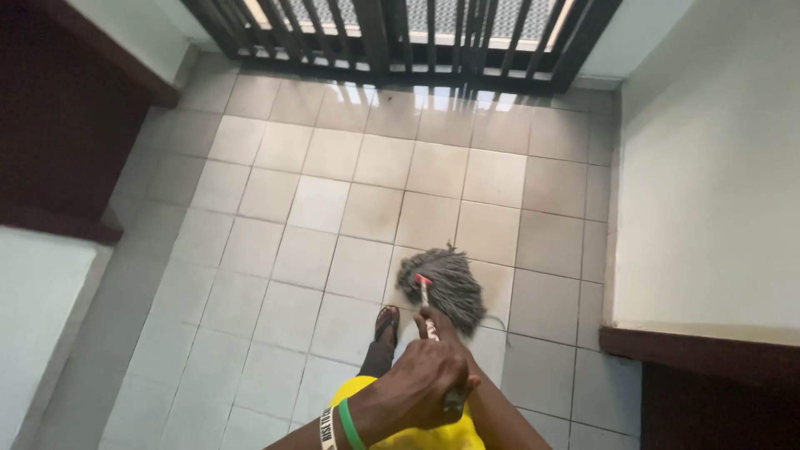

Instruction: The recorder is mopping the tiled floor of a hallway and opens a door to continue.

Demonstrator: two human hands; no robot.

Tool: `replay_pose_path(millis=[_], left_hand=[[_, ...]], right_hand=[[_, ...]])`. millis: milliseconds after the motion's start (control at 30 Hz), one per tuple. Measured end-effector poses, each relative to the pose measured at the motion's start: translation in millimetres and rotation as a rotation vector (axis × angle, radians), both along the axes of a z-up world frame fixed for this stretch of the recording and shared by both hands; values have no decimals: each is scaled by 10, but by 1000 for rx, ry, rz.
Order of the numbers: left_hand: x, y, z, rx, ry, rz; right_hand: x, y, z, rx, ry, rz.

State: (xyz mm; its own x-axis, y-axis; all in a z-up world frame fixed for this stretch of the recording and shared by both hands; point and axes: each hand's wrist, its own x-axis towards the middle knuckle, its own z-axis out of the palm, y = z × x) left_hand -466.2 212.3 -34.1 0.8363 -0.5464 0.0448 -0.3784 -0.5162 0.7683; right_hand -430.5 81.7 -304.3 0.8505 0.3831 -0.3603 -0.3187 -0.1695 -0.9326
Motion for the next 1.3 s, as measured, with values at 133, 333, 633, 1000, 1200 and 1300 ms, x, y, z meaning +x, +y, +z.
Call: replay_pose_path(millis=[133, 333, 633, 1000, 1200, 1300], left_hand=[[-45, 125, 225, 89, 195, 199], [-18, 625, 365, -109, 187, 489], [-28, 987, -723, -434, 327, 589], [576, 215, -1597, -263, 312, 195], [623, -138, -1973, -227, 176, -89], [634, -625, -1965, -232, 102, -226]], right_hand=[[194, 259, 829, 12, -252, 191], [459, 571, 606, -736, -160, 570], [590, 294, 515, -731, 102, 432], [301, 876, 3209, -467, -214, 311], [0, 489, 3073, -1407, 0, 293], [-208, 8, 3067, -1391, 12, 125]])
